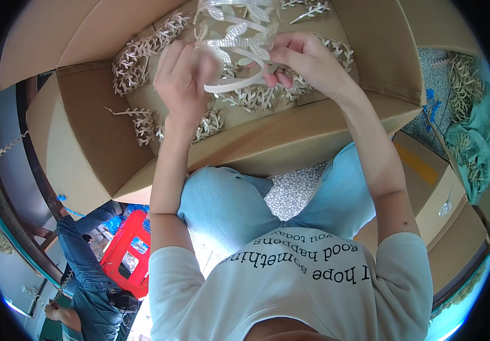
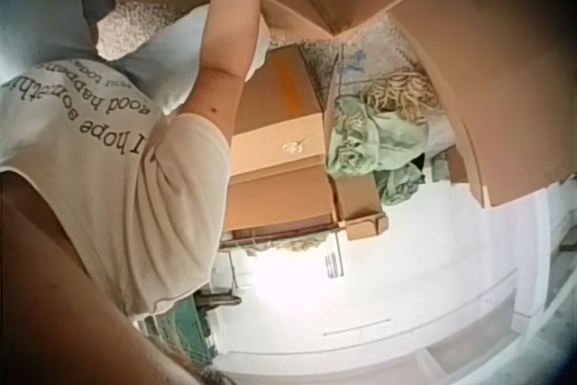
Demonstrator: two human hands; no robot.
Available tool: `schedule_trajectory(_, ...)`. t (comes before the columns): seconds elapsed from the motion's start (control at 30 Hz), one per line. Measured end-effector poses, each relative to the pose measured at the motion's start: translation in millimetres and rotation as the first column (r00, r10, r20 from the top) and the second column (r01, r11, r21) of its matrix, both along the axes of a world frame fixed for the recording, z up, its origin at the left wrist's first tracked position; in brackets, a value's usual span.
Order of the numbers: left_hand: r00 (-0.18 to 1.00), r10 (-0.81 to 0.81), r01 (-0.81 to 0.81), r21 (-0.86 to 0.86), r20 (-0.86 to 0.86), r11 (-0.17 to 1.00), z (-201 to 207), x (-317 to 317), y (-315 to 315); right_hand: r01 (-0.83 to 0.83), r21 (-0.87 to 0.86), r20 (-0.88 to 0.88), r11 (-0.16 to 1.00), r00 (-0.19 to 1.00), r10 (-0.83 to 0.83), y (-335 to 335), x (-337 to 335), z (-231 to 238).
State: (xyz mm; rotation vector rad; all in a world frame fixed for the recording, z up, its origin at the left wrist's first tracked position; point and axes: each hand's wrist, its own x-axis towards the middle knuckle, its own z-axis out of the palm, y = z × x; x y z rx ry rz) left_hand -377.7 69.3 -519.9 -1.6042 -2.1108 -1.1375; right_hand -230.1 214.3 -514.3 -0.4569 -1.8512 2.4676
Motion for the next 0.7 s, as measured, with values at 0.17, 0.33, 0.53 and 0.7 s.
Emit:
schedule_trajectory(0.17,0.987,-0.001,0.006,0.029,-0.163,1.000,3,2,3,0.018,-0.027,0.045,0.999,0.999,-0.016,-5,-1,-1)
schedule_trajectory(0.33,0.984,-0.056,0.055,-0.010,-0.168,0.998,2,1,1,0.102,0.093,0.108,0.990,0.988,-0.112,-11,-3,-3)
schedule_trajectory(0.53,0.851,-0.135,0.251,-0.167,0.507,0.954,-1,17,3,0.181,0.233,-0.038,0.956,0.984,-0.177,-10,1,-14)
schedule_trajectory(0.7,0.648,-0.024,0.167,-0.111,0.761,0.980,1,11,-3,-0.058,0.302,0.240,0.951,0.971,-0.017,6,1,1)
